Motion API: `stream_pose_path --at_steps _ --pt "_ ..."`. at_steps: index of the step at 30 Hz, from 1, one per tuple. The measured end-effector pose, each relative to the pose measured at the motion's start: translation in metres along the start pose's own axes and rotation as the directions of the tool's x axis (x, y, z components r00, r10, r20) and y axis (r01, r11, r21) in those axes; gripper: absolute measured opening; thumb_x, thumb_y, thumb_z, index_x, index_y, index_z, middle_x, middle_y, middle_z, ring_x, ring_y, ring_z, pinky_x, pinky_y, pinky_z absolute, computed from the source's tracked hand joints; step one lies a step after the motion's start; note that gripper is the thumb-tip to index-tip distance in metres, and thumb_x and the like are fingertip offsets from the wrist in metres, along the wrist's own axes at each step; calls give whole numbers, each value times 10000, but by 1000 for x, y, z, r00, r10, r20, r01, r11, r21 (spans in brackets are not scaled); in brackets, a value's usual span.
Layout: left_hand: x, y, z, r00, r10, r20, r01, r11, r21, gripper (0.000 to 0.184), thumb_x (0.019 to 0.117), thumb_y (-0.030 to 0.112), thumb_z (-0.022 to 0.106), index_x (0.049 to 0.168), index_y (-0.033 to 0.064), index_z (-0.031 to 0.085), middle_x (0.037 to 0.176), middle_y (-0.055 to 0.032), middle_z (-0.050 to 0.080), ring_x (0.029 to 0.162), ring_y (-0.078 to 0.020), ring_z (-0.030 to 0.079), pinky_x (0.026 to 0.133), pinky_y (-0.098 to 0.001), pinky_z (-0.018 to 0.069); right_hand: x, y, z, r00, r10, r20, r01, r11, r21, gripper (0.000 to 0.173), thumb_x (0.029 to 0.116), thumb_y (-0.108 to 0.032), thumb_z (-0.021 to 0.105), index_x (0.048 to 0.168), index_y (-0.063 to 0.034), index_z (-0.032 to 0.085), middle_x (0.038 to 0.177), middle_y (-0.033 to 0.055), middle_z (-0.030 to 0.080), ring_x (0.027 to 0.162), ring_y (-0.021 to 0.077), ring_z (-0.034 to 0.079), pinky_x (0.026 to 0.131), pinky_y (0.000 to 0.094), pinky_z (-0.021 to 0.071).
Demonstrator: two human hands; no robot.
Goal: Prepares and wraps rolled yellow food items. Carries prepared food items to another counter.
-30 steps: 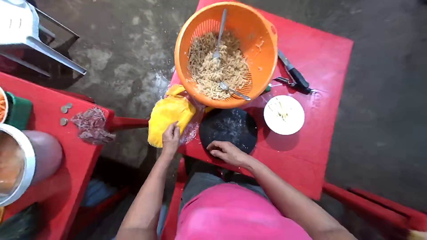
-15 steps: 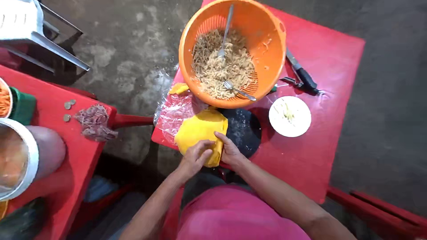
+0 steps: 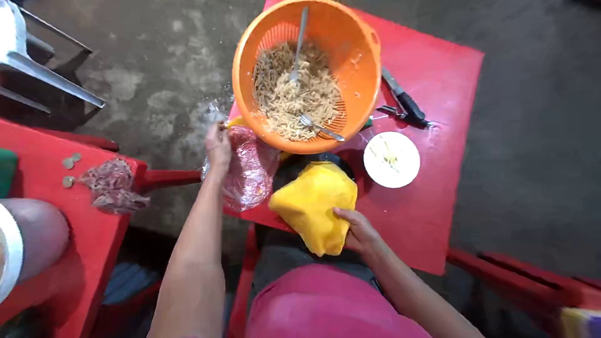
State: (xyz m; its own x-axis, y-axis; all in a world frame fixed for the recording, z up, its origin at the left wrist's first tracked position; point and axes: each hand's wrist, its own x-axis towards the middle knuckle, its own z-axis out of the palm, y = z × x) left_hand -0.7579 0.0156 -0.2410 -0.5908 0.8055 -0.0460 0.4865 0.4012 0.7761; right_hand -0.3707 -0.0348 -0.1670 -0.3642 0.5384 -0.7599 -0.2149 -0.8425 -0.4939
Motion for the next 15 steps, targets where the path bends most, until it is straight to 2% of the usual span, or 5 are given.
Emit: stream_pose_path --at_steps 3,5,8,12,15 --pt "-42 18 -19 985 -46 -168 20 988 -152 333 1071 157 453 1272 -79 574 1141 -241 663 1010 -279 661 918 -433 534 -19 -2 -23 998 -51 -46 52 998 24 270 957 -108 525 1220 -51 541 982 101 755 887 203 753 796 418 646" --pt "-93 27 -7 997 35 -66 -46 985 -166 321 1087 201 458 1297 -20 557 1162 -205 659 1003 -262 669 900 -436 562 -29 -4 -39 995 -86 -59 90 994 66 252 944 -117 542 1187 -58 575 979 101 762 888 201 757 798 418 648" --pt "-146 41 51 972 210 109 -194 971 -140 244 1018 114 569 1162 -62 658 1086 -202 695 1000 -276 688 924 -463 566 -37 -9 -60 990 -129 -52 132 989 71 218 926 -144 575 1127 -73 620 953 88 767 866 184 757 782 398 649" --pt "-176 67 100 861 437 262 -450 893 -9 333 1009 168 608 1293 8 676 1263 -173 690 1219 -339 634 1099 -563 437 -50 -19 -82 982 -181 -62 185 980 67 243 912 -165 597 1135 -70 604 948 88 764 865 191 758 782 409 649" --pt "-171 65 79 893 414 178 -429 902 52 332 1018 156 577 1301 10 671 1349 -189 638 1286 -357 585 1121 -591 403 -64 -24 -100 970 -229 -83 235 968 83 221 905 -158 618 1112 -83 623 939 73 771 854 174 761 771 393 652"
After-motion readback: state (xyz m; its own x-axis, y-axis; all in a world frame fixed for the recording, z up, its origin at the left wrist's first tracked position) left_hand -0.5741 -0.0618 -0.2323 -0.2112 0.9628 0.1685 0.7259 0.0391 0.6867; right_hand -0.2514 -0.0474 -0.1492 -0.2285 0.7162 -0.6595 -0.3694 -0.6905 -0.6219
